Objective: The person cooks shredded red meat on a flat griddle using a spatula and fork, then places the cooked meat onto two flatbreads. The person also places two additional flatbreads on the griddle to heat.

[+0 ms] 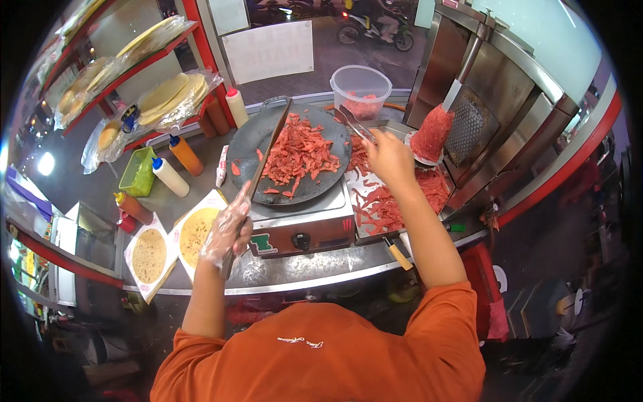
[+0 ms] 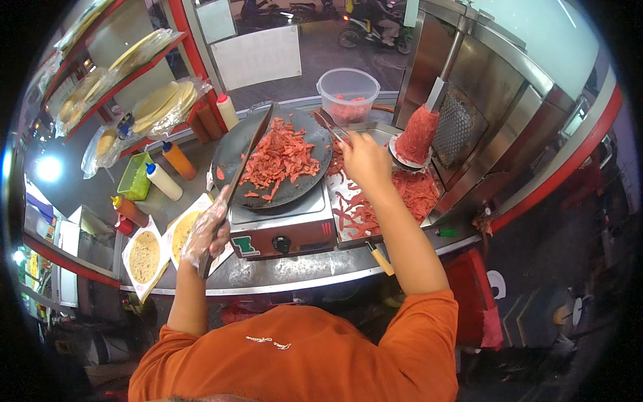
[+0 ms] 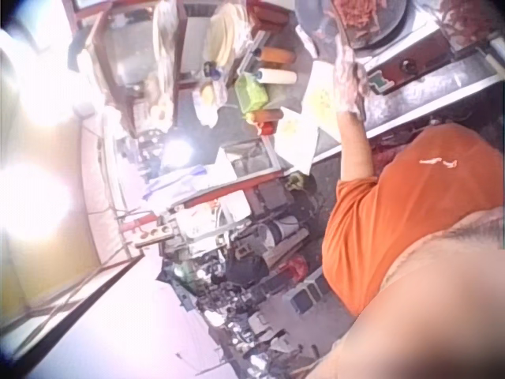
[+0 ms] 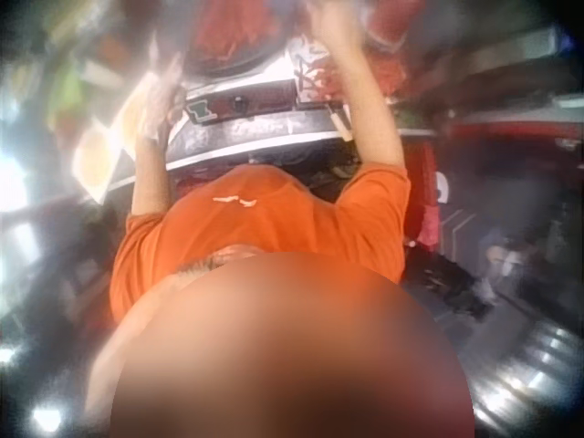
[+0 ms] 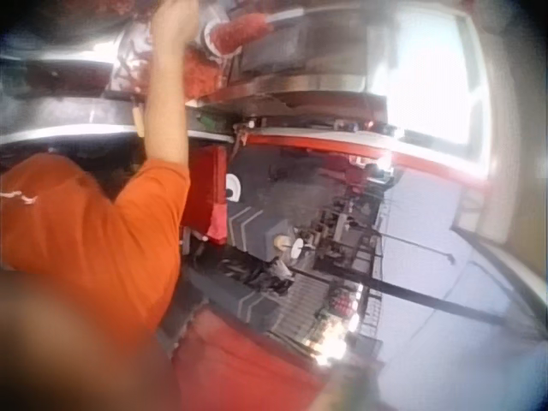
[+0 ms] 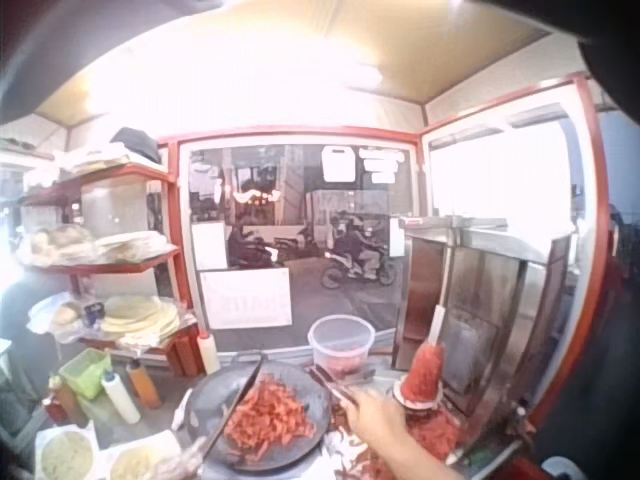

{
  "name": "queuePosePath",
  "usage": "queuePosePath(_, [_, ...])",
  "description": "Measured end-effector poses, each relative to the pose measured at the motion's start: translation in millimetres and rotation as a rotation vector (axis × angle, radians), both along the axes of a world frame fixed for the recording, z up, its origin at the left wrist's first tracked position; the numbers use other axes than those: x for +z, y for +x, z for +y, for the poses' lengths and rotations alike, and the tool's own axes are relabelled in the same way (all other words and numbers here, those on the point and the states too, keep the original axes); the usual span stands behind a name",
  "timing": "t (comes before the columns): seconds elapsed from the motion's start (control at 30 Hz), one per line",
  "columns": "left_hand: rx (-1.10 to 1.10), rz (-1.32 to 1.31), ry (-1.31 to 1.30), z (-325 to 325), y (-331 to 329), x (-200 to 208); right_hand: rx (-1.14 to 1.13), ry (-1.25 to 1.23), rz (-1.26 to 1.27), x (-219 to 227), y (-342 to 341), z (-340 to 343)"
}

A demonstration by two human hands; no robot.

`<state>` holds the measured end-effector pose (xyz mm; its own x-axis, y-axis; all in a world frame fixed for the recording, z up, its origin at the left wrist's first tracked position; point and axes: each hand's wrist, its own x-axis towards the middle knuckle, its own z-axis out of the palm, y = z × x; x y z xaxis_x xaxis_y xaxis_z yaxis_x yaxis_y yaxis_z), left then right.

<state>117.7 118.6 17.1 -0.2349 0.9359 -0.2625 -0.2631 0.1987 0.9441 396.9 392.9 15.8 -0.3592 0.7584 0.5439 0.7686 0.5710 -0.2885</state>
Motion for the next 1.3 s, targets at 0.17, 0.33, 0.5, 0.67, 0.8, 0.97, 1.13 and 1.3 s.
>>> queuePosePath(0.17, [0.031, -0.128, -0.058, -33.1, -11.6, -6.3, -0.025, 0.004, -0.245, 0.4, 13.3, -12.2])
queuePosePath(0.33, [0.039, -0.089, -0.065, -49.5, -46.0, -7.7, -0.137, -0.154, -0.658, 88.0, 56.2, -94.6])
queuePosePath(0.5, [0.065, -0.018, -0.126, -50.8, -76.8, -7.9, -0.302, -0.178, -0.480, 105.6, 120.5, -148.9])
queuePosePath(0.67, [-0.054, 0.087, -0.065, -11.1, -84.4, -14.8, -0.151, 0.126, -0.161, 20.4, 35.1, -59.2])
queuePosePath(0.8, [-0.057, 0.164, -0.003, 19.3, -79.7, -14.6, -0.129, 0.046, -0.227, 7.2, -39.5, -31.8])
queuePosePath(0.97, [-0.186, 0.350, -0.082, 27.8, -72.9, -8.0, 0.171, -0.142, -0.264, -10.4, -68.6, -101.4])
queuePosePath(1.13, [-0.315, 0.344, -0.112, 8.1, -24.2, -13.2, 0.097, -0.028, -0.159, -30.4, -43.0, -87.3])
queuePosePath(1.3, [-0.339, 0.314, -0.009, 39.0, 22.4, 0.9, 0.091, 0.095, -0.053, -55.0, 5.7, -35.1])
